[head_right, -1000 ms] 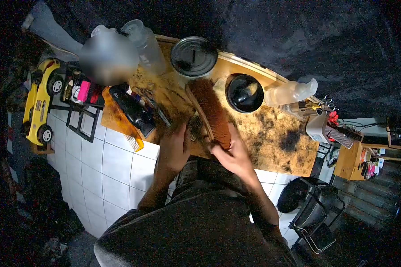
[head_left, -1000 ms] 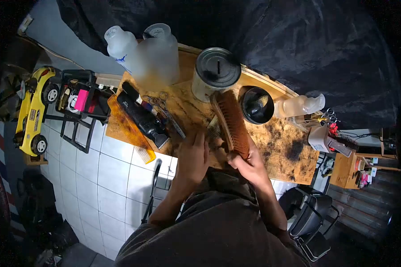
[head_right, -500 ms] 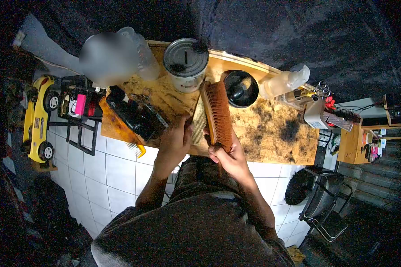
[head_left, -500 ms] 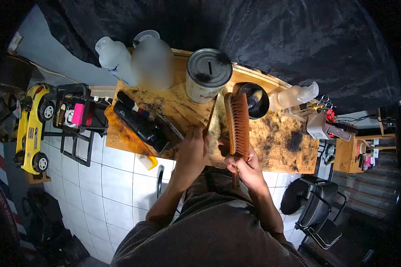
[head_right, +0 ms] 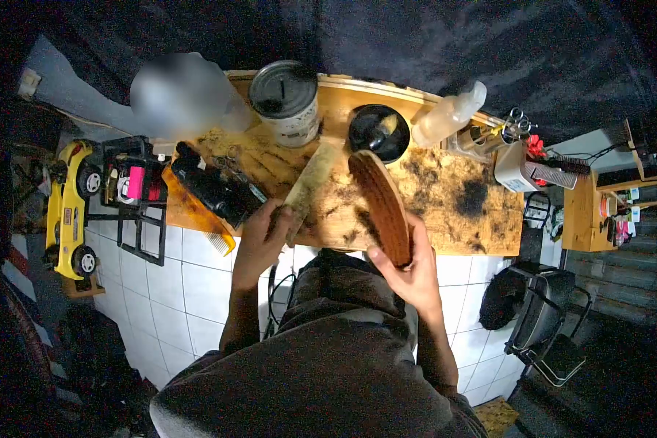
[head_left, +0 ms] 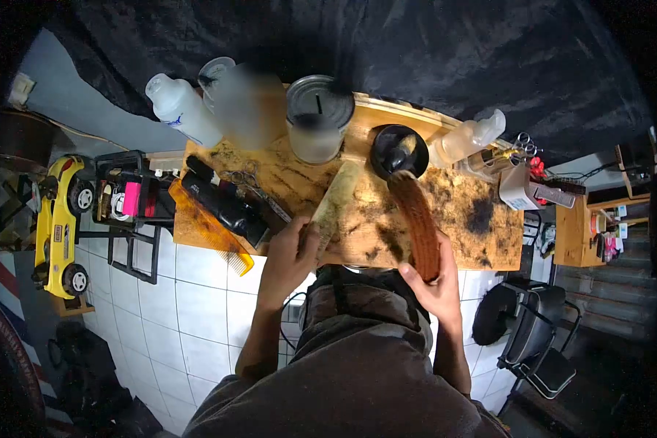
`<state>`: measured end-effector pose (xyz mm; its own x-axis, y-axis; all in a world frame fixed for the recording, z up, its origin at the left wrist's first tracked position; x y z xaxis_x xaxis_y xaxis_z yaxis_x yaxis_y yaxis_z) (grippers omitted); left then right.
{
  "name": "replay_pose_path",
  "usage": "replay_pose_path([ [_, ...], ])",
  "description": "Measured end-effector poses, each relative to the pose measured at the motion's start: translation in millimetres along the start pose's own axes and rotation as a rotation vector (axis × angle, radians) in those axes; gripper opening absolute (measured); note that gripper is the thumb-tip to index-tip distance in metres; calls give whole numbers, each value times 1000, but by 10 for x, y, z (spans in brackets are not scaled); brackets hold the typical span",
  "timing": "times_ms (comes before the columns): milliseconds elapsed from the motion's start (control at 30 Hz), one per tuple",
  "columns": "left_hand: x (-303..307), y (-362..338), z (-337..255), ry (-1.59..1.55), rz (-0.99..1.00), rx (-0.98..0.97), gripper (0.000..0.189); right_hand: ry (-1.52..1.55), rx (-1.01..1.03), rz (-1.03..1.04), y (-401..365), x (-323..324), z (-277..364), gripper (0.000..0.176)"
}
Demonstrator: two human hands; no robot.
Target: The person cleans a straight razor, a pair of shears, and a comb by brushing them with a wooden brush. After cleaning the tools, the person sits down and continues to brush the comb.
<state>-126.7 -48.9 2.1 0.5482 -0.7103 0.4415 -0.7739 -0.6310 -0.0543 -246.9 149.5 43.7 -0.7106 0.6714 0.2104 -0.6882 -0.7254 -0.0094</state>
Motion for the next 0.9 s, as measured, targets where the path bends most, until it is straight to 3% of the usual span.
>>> replay_pose_path([
  [33, -32, -65, 26, -175, 66, 76, 21, -246, 101, -29, -4, 38, 171, 51],
  [67, -78, -139, 50, -349, 132, 151, 21, -241, 107, -30, -47, 73, 127, 51],
  [167, -197, -313, 5, -363, 156, 199, 19, -236, 17, 89, -228, 98, -98, 36],
  [200, -253, -377, -51, -384, 160, 247, 19, -404, 162, 126, -250, 41, -21, 37],
  [233, -326, -434, -105, -391, 165, 265, 16, -395, 132, 143, -305, 23, -13, 37],
  [333, -529, -532, -353, -152, 202, -136, 13, -347, 166, 176, -420, 115, -1, 34],
  [400, -701, -617, -563, -204, 264, -123, 16, -416, 131, 202, -452, 297, -26, 25],
  [467, -843, -632, -594, -471, 222, 201, 20, -373, 138, 39, -405, 714, -137, 14],
  [500, -929, -671, -608, -441, 240, 177, 24, -338, 133, -45, -398, 961, -369, 14],
  [533, -1002, -704, -639, -435, 247, 173, 24, -568, 206, -179, -375, 1205, -328, 17],
  [600, -1178, -785, -669, -491, 297, 233, 24, -734, 55, -444, -415, 1600, -205, 24],
  [667, -1318, -817, -650, -428, 284, 192, 23, -603, -23, -449, -510, 1764, -170, 20],
  [733, -1454, -842, -669, -369, 292, 155, 23, -518, 257, -311, -620, 1639, -109, 17],
  [767, -1548, -855, -659, -408, 317, 145, 22, -385, 84, -160, -698, 1551, -268, 16],
  [800, -1598, -875, -713, -400, 323, 135, 22, -337, 134, -20, -756, 1411, -238, 16],
  [867, -1678, -936, -836, -412, 332, 120, 22, -192, -19, 89, -826, 1294, -322, 18],
  [900, -1653, -960, -946, -356, 285, 92, 23, -205, 160, 4, -845, 1368, -315, 20],
])
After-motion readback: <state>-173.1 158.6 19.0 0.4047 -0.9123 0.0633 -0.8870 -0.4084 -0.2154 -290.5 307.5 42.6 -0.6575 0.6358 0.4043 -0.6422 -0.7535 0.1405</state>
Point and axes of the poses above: each hand's wrist, its own y-axis towards the middle knuckle, its own x-axis out of the back of the hand, z = x × y, the point moved 8 cm from there along y, towards the middle knuckle, and after that the axes turned 1 degree about x, right-handed, at the moved point
